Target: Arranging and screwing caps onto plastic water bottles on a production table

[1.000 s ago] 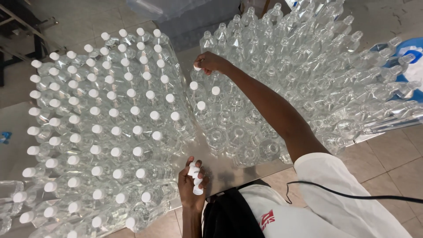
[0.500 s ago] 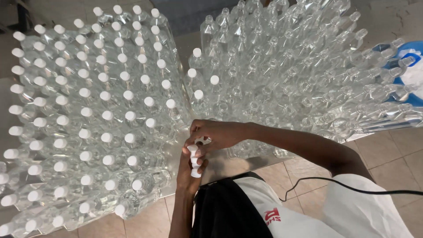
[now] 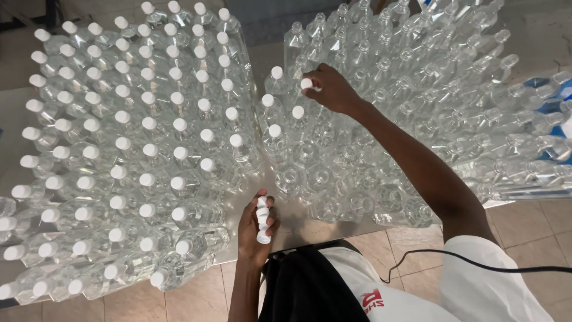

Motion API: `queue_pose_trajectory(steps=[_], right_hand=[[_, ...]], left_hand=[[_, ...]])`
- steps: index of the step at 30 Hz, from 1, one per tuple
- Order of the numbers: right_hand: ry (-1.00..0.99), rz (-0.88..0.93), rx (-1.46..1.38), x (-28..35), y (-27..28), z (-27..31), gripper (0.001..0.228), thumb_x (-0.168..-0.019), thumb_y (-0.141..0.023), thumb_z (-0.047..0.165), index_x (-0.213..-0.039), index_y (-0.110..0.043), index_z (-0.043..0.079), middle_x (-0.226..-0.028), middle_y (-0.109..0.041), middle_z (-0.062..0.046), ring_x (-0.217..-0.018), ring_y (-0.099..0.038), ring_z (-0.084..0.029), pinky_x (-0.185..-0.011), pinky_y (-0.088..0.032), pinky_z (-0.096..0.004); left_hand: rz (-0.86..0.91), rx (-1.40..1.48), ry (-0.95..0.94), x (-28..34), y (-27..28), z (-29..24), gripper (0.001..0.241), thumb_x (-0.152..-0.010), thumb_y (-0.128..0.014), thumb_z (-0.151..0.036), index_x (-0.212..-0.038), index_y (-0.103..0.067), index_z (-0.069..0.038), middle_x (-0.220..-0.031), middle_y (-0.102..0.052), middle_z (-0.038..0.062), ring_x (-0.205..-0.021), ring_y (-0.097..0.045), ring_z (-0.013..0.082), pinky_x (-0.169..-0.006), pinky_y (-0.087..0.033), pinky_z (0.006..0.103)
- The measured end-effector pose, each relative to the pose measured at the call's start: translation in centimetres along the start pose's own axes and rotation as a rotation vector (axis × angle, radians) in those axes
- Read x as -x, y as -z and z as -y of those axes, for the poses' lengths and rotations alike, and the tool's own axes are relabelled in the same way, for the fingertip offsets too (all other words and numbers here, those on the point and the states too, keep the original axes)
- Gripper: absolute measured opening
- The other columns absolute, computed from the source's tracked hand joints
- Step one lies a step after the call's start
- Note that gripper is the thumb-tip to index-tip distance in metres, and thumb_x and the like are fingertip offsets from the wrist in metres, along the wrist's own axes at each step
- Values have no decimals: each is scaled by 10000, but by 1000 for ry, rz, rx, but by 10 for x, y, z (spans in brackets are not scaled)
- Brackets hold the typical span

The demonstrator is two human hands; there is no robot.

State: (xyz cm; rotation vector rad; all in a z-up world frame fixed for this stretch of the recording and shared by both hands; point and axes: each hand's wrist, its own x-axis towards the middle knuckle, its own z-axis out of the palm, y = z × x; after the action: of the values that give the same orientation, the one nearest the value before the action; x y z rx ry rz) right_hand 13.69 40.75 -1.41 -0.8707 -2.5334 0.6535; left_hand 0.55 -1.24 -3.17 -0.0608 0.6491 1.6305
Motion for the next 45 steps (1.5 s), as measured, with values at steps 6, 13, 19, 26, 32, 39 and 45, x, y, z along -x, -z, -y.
queue_pose_trajectory(steps=[6,13,19,26,32,39,45], right_hand=[[-153,207,-6,-16,8,26,434,-1075,-707,412,-1417,-715,144,-991,-791,-123,-840,-746,-288,-714,-533,-438],[-338,409,-225,-26,29,45,521,-1130,-501,481,-1477,-649,121,-1027,-780,-95,-885,-763,-225,-799,-542,-406],[-433,393,-271,-29,23,43,323,-1125,-587,438,-1256,-716,172,-839,-696,-22,-737,-678,-163,-751,-510,-367],[-194,344,-6,-30,11,29,197,-1166,-507,253,-1164,-696,195,-763,-650,-54,-651,-596,-255,-658,-438,-452],[-107,366,-73,-34,26,29,237,-1212,-540,180,-1241,-769,124,-801,-738,-45,-661,-692,-210,-670,-549,-400],[-389,507,-323,-33,45,55,405,-1170,-465,278,-1482,-653,100,-886,-780,-122,-733,-728,-189,-799,-571,-342],[-471,459,-510,-34,29,35,203,-1193,-522,267,-1237,-702,183,-823,-675,-29,-670,-585,-126,-638,-401,-292]], left_hand=[[-153,79,-63,15,-18,10,275,-1102,-622,-277,-1291,-584,-80,-983,-629,99,-571,-523,117,-410,-407,223],[-238,-18,-69,8,-23,17,326,-1080,-644,-382,-1245,-598,-105,-957,-646,71,-565,-480,94,-420,-360,226],[-276,-106,-98,-1,-33,26,400,-1071,-623,-461,-1267,-627,-113,-1055,-671,63,-565,-506,72,-397,-355,203],[-349,-94,-80,3,-56,37,415,-1043,-684,-395,-1294,-665,-65,-752,-504,2,-554,-520,40,-361,-407,180],[-397,-90,-90,11,-60,49,424,-1058,-654,-400,-1305,-631,-56,-856,-535,36,-531,-488,47,-365,-388,187],[-371,-81,-91,23,-57,51,425,-1044,-679,-400,-1296,-650,-58,-901,-572,10,-567,-528,41,-362,-386,185],[-304,-41,-78,37,-36,48,377,-1046,-692,-350,-1299,-639,-75,-899,-568,19,-568,-503,51,-362,-388,187]])
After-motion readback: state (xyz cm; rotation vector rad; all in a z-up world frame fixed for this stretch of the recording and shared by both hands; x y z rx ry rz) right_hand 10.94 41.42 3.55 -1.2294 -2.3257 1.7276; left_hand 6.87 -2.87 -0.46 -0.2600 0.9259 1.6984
